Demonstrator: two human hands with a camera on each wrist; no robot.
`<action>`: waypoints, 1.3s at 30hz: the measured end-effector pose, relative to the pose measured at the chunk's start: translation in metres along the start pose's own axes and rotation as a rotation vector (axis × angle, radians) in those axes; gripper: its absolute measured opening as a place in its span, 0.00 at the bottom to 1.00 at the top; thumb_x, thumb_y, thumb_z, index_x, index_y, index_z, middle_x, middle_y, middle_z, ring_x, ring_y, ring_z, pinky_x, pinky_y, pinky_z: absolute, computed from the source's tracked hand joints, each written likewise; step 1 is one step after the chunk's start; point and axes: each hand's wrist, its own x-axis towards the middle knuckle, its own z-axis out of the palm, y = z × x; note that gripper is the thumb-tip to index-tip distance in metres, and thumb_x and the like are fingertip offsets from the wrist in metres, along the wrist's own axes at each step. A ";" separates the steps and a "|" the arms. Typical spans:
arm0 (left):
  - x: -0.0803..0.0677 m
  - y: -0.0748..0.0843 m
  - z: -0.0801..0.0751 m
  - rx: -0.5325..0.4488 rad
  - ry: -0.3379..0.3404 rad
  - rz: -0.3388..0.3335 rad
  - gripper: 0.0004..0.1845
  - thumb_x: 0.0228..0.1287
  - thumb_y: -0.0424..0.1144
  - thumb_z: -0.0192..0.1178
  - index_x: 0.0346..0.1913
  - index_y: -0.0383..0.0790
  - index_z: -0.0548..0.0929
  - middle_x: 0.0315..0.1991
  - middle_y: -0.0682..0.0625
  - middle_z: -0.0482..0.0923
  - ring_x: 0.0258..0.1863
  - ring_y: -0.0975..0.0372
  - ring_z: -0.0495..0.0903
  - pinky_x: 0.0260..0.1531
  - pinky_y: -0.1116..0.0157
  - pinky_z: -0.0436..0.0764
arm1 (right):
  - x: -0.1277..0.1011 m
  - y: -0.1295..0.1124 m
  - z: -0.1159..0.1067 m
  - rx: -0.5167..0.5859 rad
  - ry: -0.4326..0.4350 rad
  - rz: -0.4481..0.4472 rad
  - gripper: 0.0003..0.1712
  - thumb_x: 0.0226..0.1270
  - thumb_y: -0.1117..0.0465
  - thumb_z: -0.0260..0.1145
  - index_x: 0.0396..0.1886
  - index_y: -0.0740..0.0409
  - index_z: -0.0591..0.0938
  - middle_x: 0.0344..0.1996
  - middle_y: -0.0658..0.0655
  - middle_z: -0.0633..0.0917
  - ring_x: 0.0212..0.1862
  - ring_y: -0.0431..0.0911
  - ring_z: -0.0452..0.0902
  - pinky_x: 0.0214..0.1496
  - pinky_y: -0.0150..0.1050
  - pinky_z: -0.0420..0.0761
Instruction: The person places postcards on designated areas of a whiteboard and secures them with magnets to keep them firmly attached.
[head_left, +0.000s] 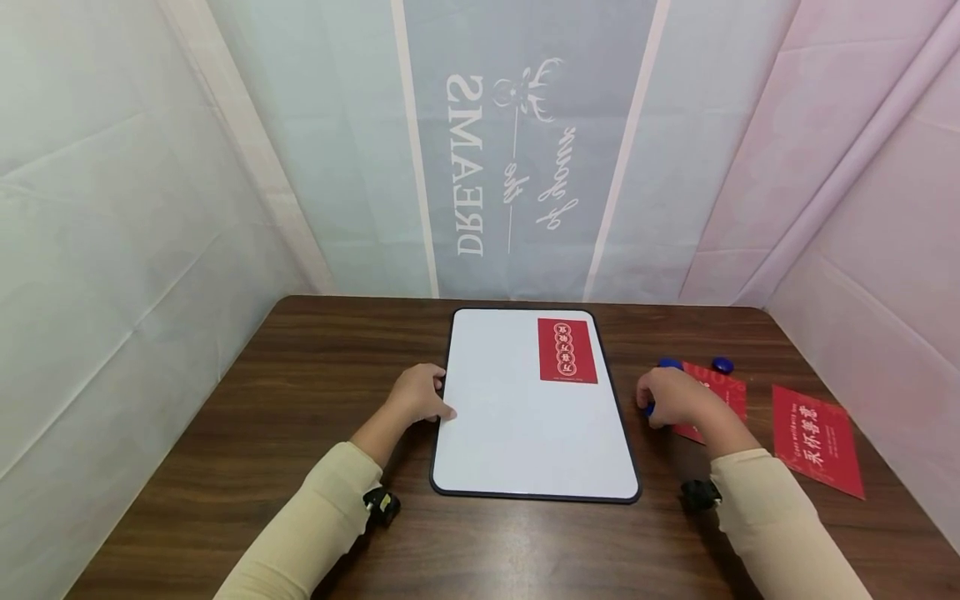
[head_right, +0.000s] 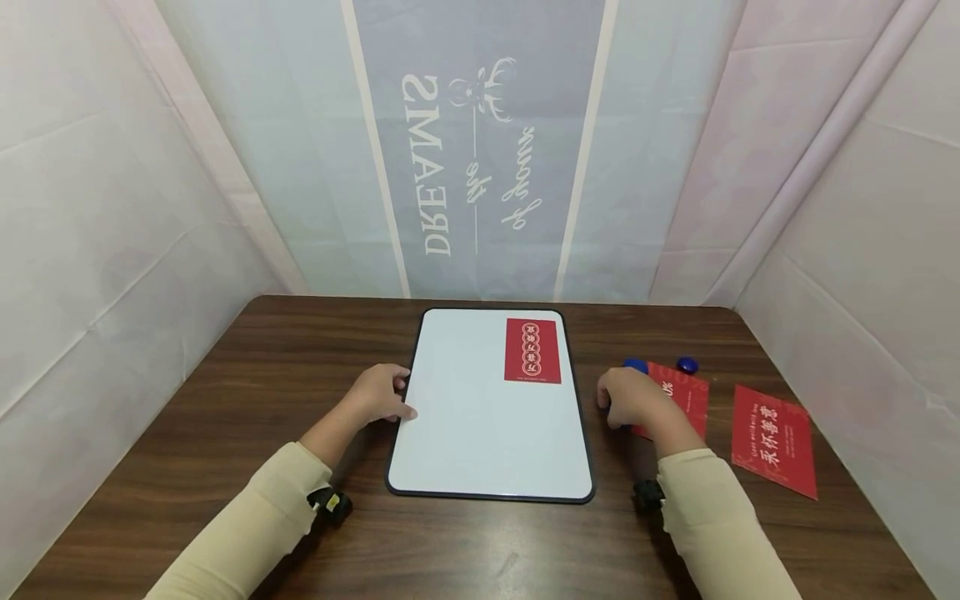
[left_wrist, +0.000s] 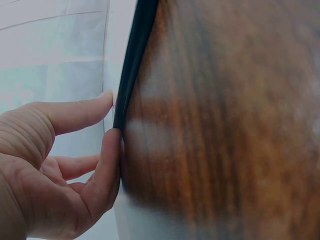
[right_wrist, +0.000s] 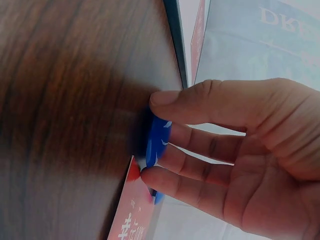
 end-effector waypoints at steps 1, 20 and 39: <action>0.000 0.000 0.000 -0.002 0.001 0.001 0.41 0.42 0.32 0.79 0.64 0.31 0.73 0.50 0.41 0.78 0.24 0.61 0.83 0.29 0.66 0.84 | 0.000 0.000 0.000 -0.001 -0.001 -0.006 0.18 0.42 0.68 0.81 0.34 0.58 0.83 0.29 0.54 0.80 0.34 0.49 0.74 0.36 0.47 0.85; 0.001 0.000 0.000 -0.007 -0.005 0.003 0.41 0.42 0.31 0.79 0.63 0.30 0.74 0.49 0.41 0.78 0.23 0.61 0.83 0.27 0.66 0.84 | 0.009 -0.008 -0.005 0.002 0.138 -0.064 0.16 0.46 0.67 0.78 0.36 0.59 0.84 0.33 0.57 0.82 0.35 0.50 0.77 0.40 0.51 0.85; 0.000 0.000 0.000 -0.012 -0.003 0.000 0.41 0.42 0.31 0.79 0.63 0.30 0.73 0.49 0.41 0.78 0.23 0.61 0.82 0.26 0.66 0.84 | 0.029 -0.018 -0.006 0.015 0.363 -0.107 0.18 0.51 0.66 0.77 0.42 0.64 0.84 0.42 0.62 0.80 0.43 0.57 0.78 0.44 0.56 0.84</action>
